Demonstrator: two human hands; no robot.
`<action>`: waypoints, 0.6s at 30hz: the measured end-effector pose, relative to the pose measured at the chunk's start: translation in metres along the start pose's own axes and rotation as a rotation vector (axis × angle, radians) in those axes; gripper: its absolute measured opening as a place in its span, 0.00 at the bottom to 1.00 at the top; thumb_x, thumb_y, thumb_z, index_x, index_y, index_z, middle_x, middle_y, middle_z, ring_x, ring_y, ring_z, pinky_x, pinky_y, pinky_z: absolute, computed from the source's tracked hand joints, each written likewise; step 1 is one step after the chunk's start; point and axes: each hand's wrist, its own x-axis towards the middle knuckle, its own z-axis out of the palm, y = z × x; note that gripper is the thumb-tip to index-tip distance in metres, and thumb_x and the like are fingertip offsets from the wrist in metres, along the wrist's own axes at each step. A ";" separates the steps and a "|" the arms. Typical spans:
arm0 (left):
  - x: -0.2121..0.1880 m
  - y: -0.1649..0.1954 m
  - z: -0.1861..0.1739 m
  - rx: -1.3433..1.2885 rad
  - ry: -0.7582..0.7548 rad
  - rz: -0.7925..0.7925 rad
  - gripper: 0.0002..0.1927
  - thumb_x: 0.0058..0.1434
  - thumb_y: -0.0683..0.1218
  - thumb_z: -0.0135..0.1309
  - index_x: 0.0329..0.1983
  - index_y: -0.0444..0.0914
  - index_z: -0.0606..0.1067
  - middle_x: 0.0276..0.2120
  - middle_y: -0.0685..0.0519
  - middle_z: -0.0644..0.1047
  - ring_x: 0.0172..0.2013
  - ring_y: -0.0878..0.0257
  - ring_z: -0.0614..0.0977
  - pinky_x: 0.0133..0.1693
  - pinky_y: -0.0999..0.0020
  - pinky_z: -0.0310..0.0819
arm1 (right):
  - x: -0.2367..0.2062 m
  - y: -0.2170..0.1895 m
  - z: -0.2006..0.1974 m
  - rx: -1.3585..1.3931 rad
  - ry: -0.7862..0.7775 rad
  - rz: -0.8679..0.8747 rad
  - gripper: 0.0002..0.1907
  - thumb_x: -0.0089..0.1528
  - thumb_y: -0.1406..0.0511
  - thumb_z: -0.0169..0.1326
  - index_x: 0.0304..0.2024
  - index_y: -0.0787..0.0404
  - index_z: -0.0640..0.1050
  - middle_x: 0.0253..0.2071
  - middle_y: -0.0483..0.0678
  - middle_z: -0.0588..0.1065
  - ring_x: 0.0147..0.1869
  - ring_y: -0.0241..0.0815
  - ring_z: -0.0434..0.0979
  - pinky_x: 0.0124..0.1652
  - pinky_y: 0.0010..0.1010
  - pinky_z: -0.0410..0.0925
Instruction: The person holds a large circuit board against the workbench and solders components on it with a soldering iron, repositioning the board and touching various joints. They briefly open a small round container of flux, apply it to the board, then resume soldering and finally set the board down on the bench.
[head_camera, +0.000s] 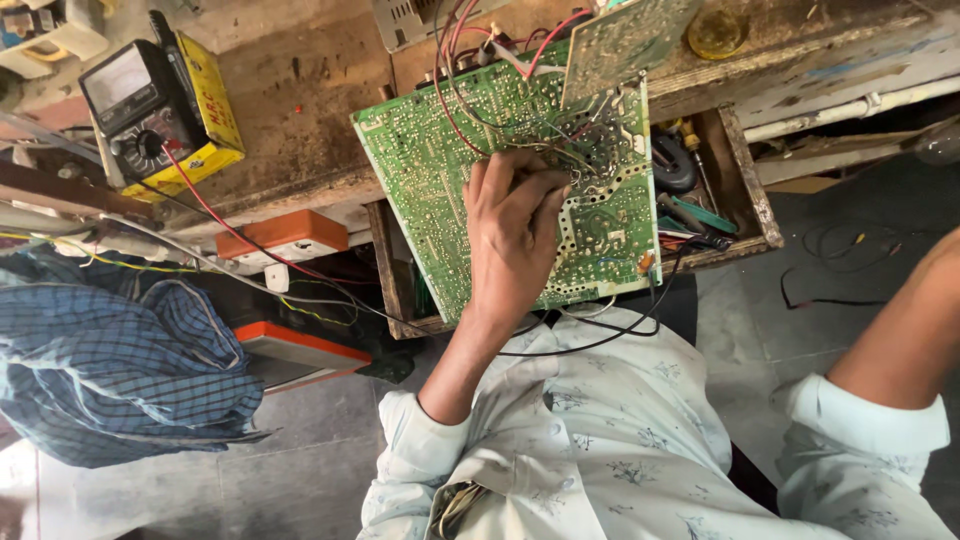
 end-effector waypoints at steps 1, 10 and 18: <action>0.000 0.001 0.000 0.001 0.005 0.003 0.05 0.64 0.39 0.60 0.43 0.37 0.80 0.44 0.52 0.74 0.45 0.55 0.73 0.51 0.59 0.64 | -0.005 -0.004 0.002 -0.007 -0.011 -0.009 0.18 0.76 0.60 0.54 0.52 0.72 0.69 0.38 0.60 0.73 0.29 0.49 0.80 0.28 0.35 0.73; 0.002 0.008 0.002 0.061 -0.032 0.001 0.05 0.65 0.40 0.59 0.44 0.37 0.81 0.44 0.52 0.74 0.47 0.53 0.73 0.52 0.58 0.65 | -0.067 -0.058 0.072 0.009 -0.081 -0.317 0.19 0.77 0.59 0.54 0.52 0.71 0.68 0.37 0.60 0.72 0.28 0.48 0.79 0.25 0.34 0.72; -0.003 0.008 0.003 0.257 -0.107 0.141 0.15 0.60 0.36 0.56 0.51 0.37 0.79 0.49 0.50 0.73 0.50 0.51 0.73 0.53 0.55 0.65 | -0.089 -0.071 0.109 -0.079 -0.170 -0.369 0.21 0.75 0.58 0.57 0.53 0.71 0.67 0.37 0.58 0.75 0.29 0.46 0.81 0.28 0.29 0.72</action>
